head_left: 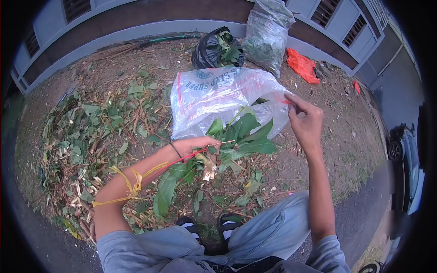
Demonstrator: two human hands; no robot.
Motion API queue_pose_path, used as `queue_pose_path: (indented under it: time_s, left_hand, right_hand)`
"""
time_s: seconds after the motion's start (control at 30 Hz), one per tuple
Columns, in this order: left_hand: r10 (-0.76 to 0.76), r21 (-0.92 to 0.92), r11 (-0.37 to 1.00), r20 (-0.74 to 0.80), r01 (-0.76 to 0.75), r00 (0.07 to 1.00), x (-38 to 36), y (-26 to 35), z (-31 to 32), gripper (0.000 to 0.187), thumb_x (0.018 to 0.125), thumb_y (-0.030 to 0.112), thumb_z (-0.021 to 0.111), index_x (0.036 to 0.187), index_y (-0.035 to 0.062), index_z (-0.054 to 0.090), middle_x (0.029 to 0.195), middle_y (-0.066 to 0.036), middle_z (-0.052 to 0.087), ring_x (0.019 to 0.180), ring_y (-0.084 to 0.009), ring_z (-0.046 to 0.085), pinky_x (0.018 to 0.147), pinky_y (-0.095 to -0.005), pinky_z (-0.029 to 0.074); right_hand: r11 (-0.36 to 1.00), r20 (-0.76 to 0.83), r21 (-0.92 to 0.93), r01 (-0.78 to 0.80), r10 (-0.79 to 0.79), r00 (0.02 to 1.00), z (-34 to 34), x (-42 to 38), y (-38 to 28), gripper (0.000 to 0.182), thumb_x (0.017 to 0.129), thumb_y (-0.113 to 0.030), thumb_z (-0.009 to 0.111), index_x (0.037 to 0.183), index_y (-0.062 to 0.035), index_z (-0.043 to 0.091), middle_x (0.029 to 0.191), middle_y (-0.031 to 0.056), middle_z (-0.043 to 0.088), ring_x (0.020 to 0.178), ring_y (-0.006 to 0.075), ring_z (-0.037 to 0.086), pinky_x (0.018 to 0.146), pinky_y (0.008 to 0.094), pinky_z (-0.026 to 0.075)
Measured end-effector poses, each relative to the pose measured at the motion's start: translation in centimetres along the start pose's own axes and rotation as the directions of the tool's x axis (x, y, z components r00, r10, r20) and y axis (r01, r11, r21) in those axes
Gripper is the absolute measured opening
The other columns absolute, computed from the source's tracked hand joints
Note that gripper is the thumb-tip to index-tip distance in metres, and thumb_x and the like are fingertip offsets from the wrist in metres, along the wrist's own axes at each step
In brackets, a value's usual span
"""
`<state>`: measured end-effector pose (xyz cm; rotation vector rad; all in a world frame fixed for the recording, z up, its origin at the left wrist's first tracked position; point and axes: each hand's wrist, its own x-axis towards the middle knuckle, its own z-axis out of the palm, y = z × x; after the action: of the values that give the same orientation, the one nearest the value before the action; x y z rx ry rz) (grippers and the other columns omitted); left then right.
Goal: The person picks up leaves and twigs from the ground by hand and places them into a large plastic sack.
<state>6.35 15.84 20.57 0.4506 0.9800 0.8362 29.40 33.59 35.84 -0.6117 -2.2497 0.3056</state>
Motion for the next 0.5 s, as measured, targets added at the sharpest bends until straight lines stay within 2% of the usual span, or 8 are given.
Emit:
queue_pose_path:
  time_s: [0.03,0.1,0.17,0.2,0.33,0.4,0.43,0.5]
  left_hand:
    - [0.005,-0.002,1.000,-0.003,-0.005,1.000,0.2,0.5,-0.5,0.018,0.089,0.021,0.059,0.087,0.0033,0.059,0.079,-0.018,0.068,0.065,-0.0268,0.068,0.059,-0.0361,0.056]
    - [0.313,0.173,0.933,0.052,-0.317,0.948,0.9,1.4,-1.6,0.016,0.084,0.019,0.059,0.087,0.0032,0.060,0.080,-0.018,0.069,0.065,-0.0267,0.068,0.056,-0.0368,0.056]
    - [0.189,-0.036,0.980,-0.115,-0.194,0.975,-0.6,4.6,0.1,0.016,0.080,0.017,0.059,0.088,0.0032,0.060,0.080,-0.018,0.069,0.065,-0.0255,0.068,0.056,-0.0377,0.056]
    - [0.237,-0.057,0.968,-0.095,-0.243,0.967,-0.9,5.4,0.1,0.020,0.079,0.016,0.056,0.093,0.0035,0.062,0.078,-0.017,0.069,0.065,-0.0224,0.068,0.056,-0.0364,0.058]
    - [0.408,-0.061,0.907,-0.108,-0.416,0.906,1.4,6.6,-2.3,0.030,0.091,0.026,0.050,0.110,0.0050,0.061,0.091,-0.016,0.068,0.070,-0.0209,0.069,0.056,-0.0343,0.059]
    - [0.467,-0.139,0.848,-0.261,-0.512,0.845,2.8,7.1,-2.4,0.033,0.096,0.029,0.046,0.116,0.0066,0.060,0.096,-0.014,0.067,0.074,-0.0232,0.069,0.058,-0.0384,0.059]
    - [0.469,-0.139,0.846,-0.266,-0.515,0.842,3.4,7.4,-2.1,0.033,0.096,0.029,0.046,0.116,0.0066,0.060,0.096,-0.014,0.067,0.074,-0.0232,0.069,0.058,-0.0384,0.059]
    - [0.343,-0.392,0.781,-0.384,-0.487,0.858,5.1,8.1,-1.4,0.033,0.098,0.029,0.045,0.118,0.0073,0.061,0.099,-0.013,0.069,0.081,-0.0255,0.070,0.070,-0.0445,0.060]
  right_hand:
    - [1.000,0.002,0.002,0.006,-0.006,1.000,0.1,0.0,-0.5,0.030,0.080,-0.001,0.066,0.108,-0.0057,0.073,0.107,0.0172,0.071,0.068,0.0164,0.066,0.069,0.0277,0.053]
    - [1.000,0.071,0.009,0.019,-0.019,0.997,0.1,-0.1,-1.5,0.032,0.079,0.004,0.063,0.108,-0.0065,0.074,0.108,0.0189,0.071,0.072,0.0215,0.068,0.072,0.0300,0.054]
    - [0.993,0.068,0.007,0.114,-0.115,0.991,0.5,-0.3,-1.1,0.033,0.078,0.005,0.062,0.107,-0.0060,0.073,0.108,0.0196,0.070,0.076,0.0245,0.069,0.074,0.0320,0.054]
    - [0.980,0.062,0.004,0.201,-0.201,0.978,0.4,-0.4,-0.9,0.035,0.077,0.007,0.060,0.107,-0.0054,0.073,0.108,0.0203,0.070,0.081,0.0274,0.070,0.077,0.0340,0.055]
    - [0.984,0.120,0.034,0.176,-0.179,0.976,-0.1,-0.8,-2.0,0.038,0.075,0.010,0.059,0.107,-0.0044,0.073,0.109,0.0211,0.069,0.090,0.0305,0.070,0.082,0.0370,0.054]
    - [0.986,0.194,0.103,0.128,-0.146,0.970,-0.2,-1.1,-3.2,0.039,0.074,0.011,0.059,0.107,-0.0036,0.073,0.109,0.0210,0.069,0.092,0.0299,0.070,0.082,0.0373,0.054]
    - [0.986,0.196,0.107,0.131,-0.150,0.969,-0.1,-1.3,-3.8,0.039,0.074,0.011,0.059,0.107,-0.0036,0.073,0.109,0.0210,0.069,0.092,0.0299,0.070,0.082,0.0373,0.054]
    - [0.978,0.247,0.145,0.147,-0.180,0.952,0.2,-1.8,-5.0,0.038,0.073,0.011,0.058,0.105,-0.0024,0.073,0.105,0.0206,0.071,0.087,0.0297,0.070,0.080,0.0362,0.055]
